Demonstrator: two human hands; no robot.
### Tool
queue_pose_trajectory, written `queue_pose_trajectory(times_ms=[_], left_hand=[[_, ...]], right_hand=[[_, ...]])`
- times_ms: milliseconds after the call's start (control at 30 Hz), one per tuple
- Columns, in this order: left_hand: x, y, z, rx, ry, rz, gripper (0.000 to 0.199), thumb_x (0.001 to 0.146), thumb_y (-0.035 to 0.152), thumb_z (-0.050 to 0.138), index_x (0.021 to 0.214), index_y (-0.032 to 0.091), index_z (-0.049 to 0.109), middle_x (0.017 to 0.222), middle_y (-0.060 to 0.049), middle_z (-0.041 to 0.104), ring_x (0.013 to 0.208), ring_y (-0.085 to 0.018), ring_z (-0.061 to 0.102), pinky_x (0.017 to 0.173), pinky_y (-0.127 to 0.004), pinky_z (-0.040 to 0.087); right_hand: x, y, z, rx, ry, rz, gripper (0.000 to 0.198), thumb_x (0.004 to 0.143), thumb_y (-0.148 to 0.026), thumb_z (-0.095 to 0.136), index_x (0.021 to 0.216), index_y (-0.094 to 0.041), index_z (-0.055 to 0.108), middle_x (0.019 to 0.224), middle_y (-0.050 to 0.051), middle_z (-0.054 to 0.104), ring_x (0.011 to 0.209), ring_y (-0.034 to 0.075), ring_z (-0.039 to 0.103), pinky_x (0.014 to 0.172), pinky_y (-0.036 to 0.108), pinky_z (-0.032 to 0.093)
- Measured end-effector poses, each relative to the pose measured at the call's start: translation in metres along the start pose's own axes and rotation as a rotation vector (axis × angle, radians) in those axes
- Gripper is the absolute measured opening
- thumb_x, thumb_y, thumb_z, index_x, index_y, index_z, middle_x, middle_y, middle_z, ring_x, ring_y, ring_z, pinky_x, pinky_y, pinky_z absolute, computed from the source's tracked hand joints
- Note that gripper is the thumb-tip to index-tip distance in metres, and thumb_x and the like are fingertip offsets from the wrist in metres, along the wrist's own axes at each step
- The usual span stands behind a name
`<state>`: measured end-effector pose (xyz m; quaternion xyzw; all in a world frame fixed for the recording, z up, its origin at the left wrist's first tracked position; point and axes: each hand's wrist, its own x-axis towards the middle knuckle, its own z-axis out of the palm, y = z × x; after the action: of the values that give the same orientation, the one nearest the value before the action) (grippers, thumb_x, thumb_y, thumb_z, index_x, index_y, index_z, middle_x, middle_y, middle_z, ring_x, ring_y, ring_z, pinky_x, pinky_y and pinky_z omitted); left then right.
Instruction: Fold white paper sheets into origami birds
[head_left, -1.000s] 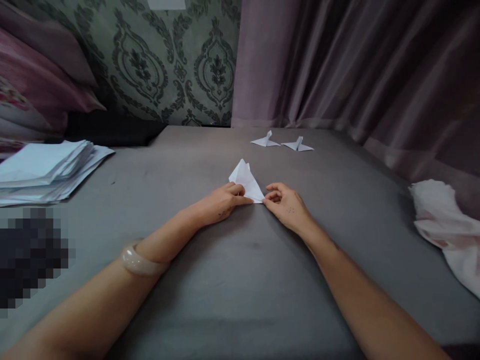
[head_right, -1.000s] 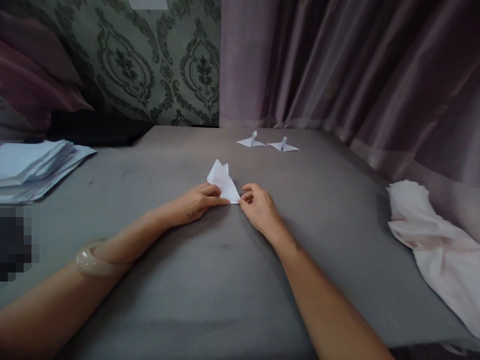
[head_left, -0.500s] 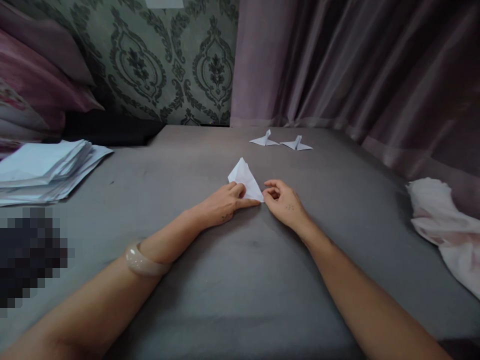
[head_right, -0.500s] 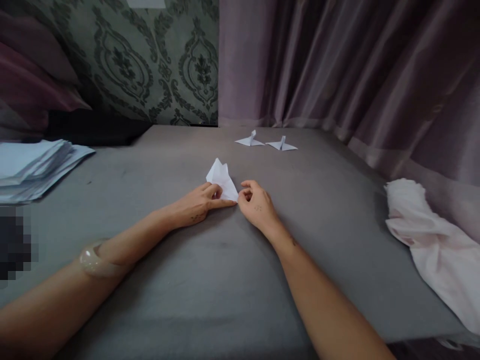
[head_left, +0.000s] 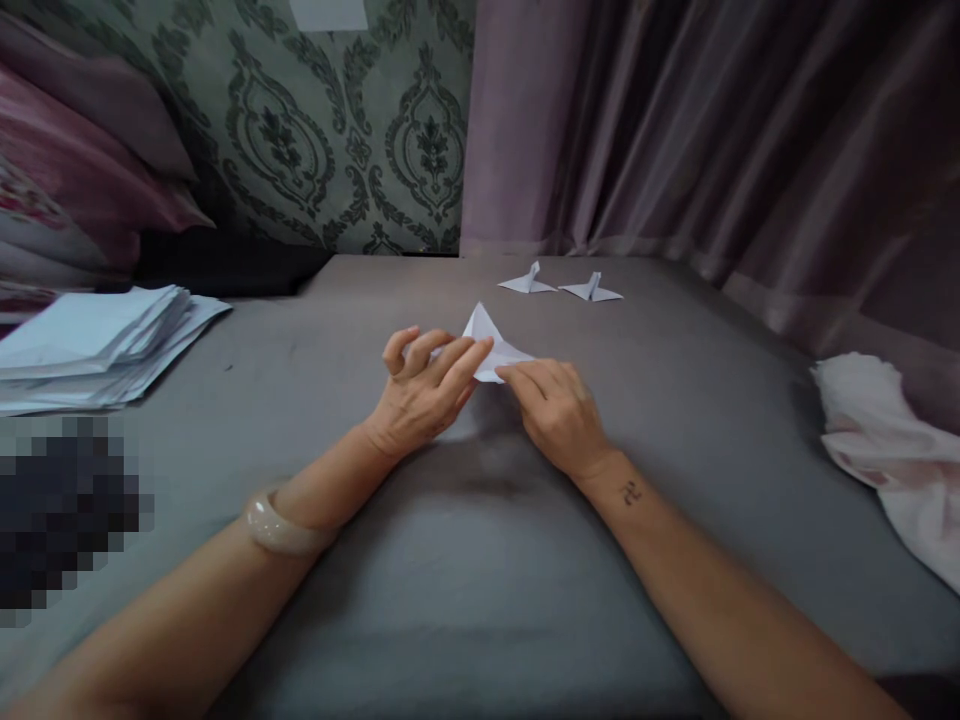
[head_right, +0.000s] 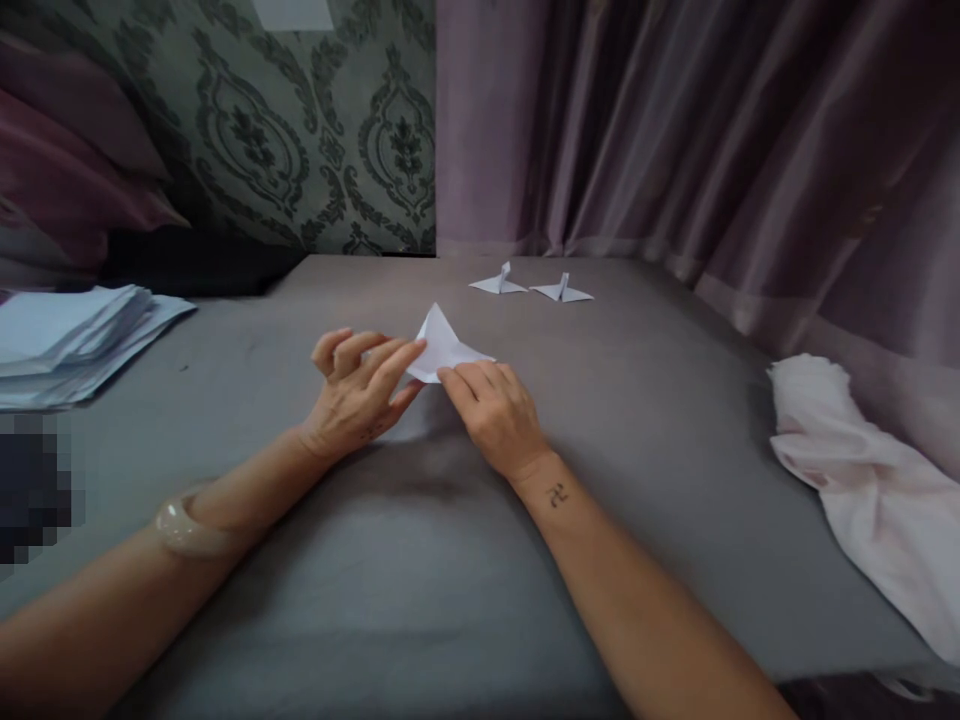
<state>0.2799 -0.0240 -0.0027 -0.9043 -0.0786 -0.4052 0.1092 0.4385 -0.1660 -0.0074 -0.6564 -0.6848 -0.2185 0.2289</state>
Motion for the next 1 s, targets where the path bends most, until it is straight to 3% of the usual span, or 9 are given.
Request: queue_pose_trajectory(times_ms=[133,267,433,567,700,800,1000], left_hand=[[-0.001,0.001,-0.001,0.074,-0.118,0.085,0.023,0.094,0.019,0.044,0.111,0.029,0.056,0.088,-0.002,0.067,0.089,-0.022,0.055,0.094,-0.044,0.025],[-0.001,0.004,-0.002,0.101,-0.107,0.115,0.017,0.093,0.016,0.044,0.090,0.025,0.058,0.085,0.000,0.067,0.083,-0.020,0.054,0.087,-0.042,0.027],[0.001,0.007,0.000,0.020,-0.221,0.125,0.020,0.090,0.011,0.041,0.086,0.020,0.058,0.099,-0.005,0.068,0.092,-0.021,0.057,0.091,-0.042,0.028],[0.002,0.006,0.003,-0.103,-0.376,0.144,0.015,0.084,0.013,0.046,0.081,0.017,0.059,0.078,-0.004,0.068,0.080,-0.020,0.060,0.094,-0.042,0.030],[0.002,0.005,0.004,-0.211,-0.409,0.074,0.019,0.089,0.023,0.048,0.076,0.018,0.061,0.074,-0.004,0.068,0.079,-0.020,0.061,0.092,-0.043,0.031],[0.001,0.004,0.005,-0.257,-0.418,0.032,0.027,0.094,0.031,0.046,0.080,0.018,0.064,0.075,-0.004,0.070,0.078,-0.019,0.062,0.090,-0.042,0.031],[0.006,0.006,0.009,-0.215,-0.436,0.025,0.033,0.098,0.027,0.037,0.085,0.017,0.065,0.077,-0.005,0.070,0.074,-0.018,0.063,0.089,-0.042,0.032]], right_hand=[[-0.002,0.001,-0.002,-0.034,0.046,-0.015,0.033,0.098,-0.014,0.036,0.121,-0.019,0.058,0.107,0.009,0.067,0.100,0.021,0.055,0.090,0.036,0.037],[-0.002,0.000,-0.004,-0.050,0.077,-0.015,0.033,0.097,-0.013,0.036,0.121,-0.021,0.058,0.105,0.008,0.066,0.098,0.020,0.055,0.092,0.036,0.035],[-0.002,0.000,0.001,-0.056,-0.079,0.007,0.035,0.096,-0.011,0.035,0.122,-0.018,0.057,0.105,0.010,0.065,0.092,0.022,0.054,0.083,0.036,0.036],[-0.008,0.001,0.004,0.011,-0.202,0.056,0.035,0.093,-0.007,0.038,0.120,-0.016,0.058,0.100,0.010,0.067,0.089,0.023,0.054,0.078,0.036,0.037],[-0.012,0.004,0.005,0.143,-0.250,0.174,0.027,0.092,-0.012,0.045,0.111,-0.020,0.062,0.095,0.007,0.069,0.089,0.022,0.058,0.079,0.036,0.039],[-0.012,0.006,0.005,0.260,-0.237,0.352,0.021,0.089,-0.018,0.055,0.107,-0.023,0.064,0.092,0.005,0.070,0.089,0.021,0.060,0.079,0.035,0.043],[-0.009,0.005,0.007,0.404,-0.210,0.599,0.018,0.087,-0.020,0.056,0.103,-0.024,0.064,0.092,0.005,0.071,0.088,0.022,0.063,0.078,0.036,0.047]])
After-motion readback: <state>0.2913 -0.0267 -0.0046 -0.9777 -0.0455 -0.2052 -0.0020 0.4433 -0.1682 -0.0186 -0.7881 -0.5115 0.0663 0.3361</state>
